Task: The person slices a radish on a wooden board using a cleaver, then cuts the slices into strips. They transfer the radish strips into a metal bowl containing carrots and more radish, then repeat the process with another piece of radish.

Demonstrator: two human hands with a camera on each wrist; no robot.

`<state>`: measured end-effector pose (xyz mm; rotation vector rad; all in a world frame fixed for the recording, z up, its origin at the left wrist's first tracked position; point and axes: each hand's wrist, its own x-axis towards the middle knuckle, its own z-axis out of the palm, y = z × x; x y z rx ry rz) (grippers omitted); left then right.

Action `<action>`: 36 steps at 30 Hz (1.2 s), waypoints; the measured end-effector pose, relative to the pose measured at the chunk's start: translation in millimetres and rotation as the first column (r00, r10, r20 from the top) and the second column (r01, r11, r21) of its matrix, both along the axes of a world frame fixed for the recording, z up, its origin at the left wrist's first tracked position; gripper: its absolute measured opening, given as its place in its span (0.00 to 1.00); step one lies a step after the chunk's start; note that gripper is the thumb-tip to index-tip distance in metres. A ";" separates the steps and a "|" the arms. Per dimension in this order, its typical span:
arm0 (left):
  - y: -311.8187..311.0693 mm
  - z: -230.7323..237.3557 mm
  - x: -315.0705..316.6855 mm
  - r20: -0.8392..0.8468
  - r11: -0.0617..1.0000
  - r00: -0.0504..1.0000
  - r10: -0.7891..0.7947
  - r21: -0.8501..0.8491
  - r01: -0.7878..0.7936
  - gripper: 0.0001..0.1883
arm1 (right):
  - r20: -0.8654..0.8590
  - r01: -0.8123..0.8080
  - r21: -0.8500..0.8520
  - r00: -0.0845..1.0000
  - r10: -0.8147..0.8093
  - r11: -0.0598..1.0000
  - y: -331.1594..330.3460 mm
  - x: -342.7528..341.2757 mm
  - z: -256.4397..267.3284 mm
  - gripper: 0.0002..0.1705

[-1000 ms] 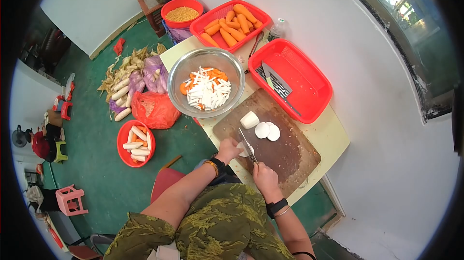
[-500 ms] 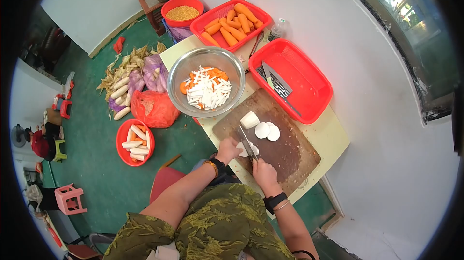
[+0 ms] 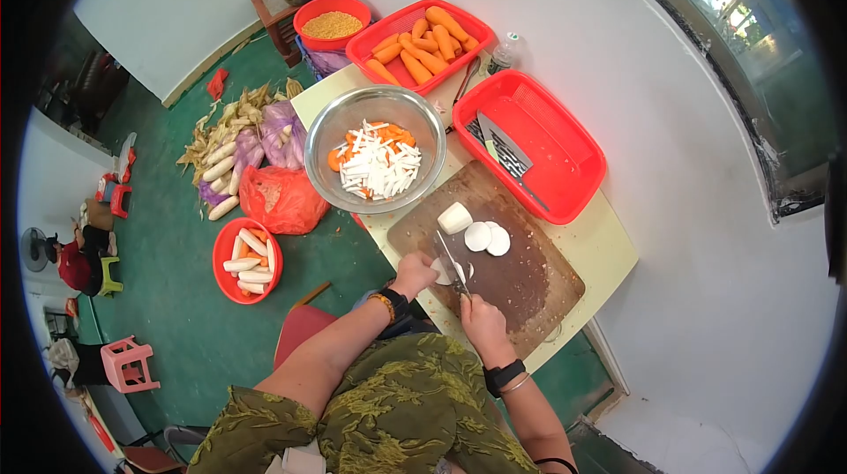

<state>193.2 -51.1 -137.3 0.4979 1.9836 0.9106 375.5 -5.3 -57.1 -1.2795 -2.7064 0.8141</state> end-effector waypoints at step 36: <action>-1.9 13.0 -1.8 0.078 0.995 0.994 0.079 -0.068 -0.073 0.13 | -0.012 0.009 -0.008 1.000 -0.009 1.000 -1.7 0.3 0.8 0.19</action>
